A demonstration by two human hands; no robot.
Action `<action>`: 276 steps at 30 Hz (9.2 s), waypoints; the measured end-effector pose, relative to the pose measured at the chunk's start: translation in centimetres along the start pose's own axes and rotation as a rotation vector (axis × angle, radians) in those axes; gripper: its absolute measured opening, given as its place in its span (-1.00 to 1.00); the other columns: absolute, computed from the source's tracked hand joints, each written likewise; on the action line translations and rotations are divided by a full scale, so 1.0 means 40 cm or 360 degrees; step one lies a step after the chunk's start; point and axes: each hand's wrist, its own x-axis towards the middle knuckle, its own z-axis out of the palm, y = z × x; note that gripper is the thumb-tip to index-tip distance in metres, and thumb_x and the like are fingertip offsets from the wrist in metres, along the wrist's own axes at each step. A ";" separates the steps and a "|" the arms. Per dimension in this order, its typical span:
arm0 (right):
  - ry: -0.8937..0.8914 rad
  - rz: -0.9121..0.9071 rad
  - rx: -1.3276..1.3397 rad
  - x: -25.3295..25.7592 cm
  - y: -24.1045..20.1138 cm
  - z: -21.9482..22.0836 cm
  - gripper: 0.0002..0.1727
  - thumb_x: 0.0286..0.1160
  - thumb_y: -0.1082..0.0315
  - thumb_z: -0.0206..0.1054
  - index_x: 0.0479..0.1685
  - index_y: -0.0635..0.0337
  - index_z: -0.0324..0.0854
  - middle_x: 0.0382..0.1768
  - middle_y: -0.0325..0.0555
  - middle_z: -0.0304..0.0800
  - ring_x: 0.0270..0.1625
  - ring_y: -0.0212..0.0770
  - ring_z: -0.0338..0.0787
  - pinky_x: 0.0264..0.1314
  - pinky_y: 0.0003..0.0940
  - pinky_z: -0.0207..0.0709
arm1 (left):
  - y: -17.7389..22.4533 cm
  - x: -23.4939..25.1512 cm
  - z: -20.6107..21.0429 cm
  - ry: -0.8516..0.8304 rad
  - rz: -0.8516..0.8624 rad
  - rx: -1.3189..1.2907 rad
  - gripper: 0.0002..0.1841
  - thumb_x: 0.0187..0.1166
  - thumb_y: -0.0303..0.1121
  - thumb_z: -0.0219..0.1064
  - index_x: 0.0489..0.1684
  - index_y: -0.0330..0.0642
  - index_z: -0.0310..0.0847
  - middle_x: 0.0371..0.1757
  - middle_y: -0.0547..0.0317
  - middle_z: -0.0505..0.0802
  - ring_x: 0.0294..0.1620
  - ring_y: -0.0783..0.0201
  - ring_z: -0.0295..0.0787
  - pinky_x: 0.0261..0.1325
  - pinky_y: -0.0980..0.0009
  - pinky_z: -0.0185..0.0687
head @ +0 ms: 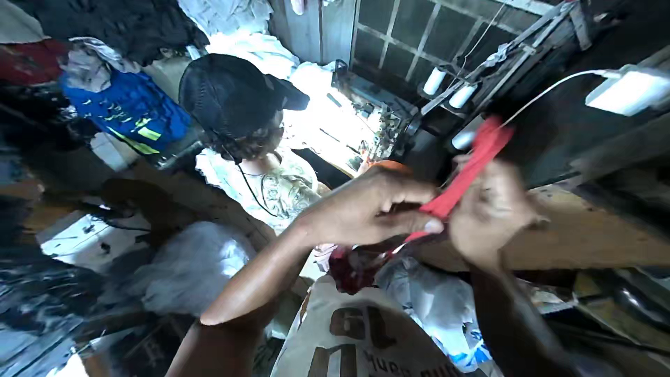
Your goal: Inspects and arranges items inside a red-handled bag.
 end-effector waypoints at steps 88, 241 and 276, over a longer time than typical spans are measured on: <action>-0.1642 0.1730 0.0433 -0.691 0.287 0.126 -0.63 0.74 0.28 0.25 0.43 0.12 0.66 -0.21 -0.11 0.88 -0.28 -0.25 0.83 -0.15 -0.30 0.76 | -0.484 -0.706 0.294 0.0755 -0.1200 0.0612 -0.76 0.60 -0.44 0.33 0.12 -0.22 0.80 0.19 -0.01 0.85 0.30 0.13 0.77 0.42 0.13 0.68; -0.1936 0.1884 0.0422 -0.690 0.357 0.095 -0.63 0.78 0.16 0.22 0.41 0.02 0.68 -0.07 -0.18 0.88 -0.19 -0.28 0.83 -0.06 -0.32 0.77 | -0.779 -0.878 0.719 0.1886 -0.1709 -0.0280 -0.82 0.33 -0.69 0.45 -0.16 -0.38 0.81 0.00 -0.06 0.91 0.09 0.17 0.86 0.27 0.20 0.78; -0.2063 0.1757 0.0346 -0.676 0.351 0.120 -0.62 0.78 0.17 0.20 0.43 0.07 0.67 -0.02 -0.16 0.88 -0.16 -0.29 0.85 -0.07 -0.33 0.78 | -0.721 -0.518 0.627 0.2046 -0.1484 -0.1423 -0.64 0.45 -0.61 0.50 0.16 -0.41 0.50 -0.16 -0.18 0.88 -0.30 0.05 0.89 -0.19 0.16 0.89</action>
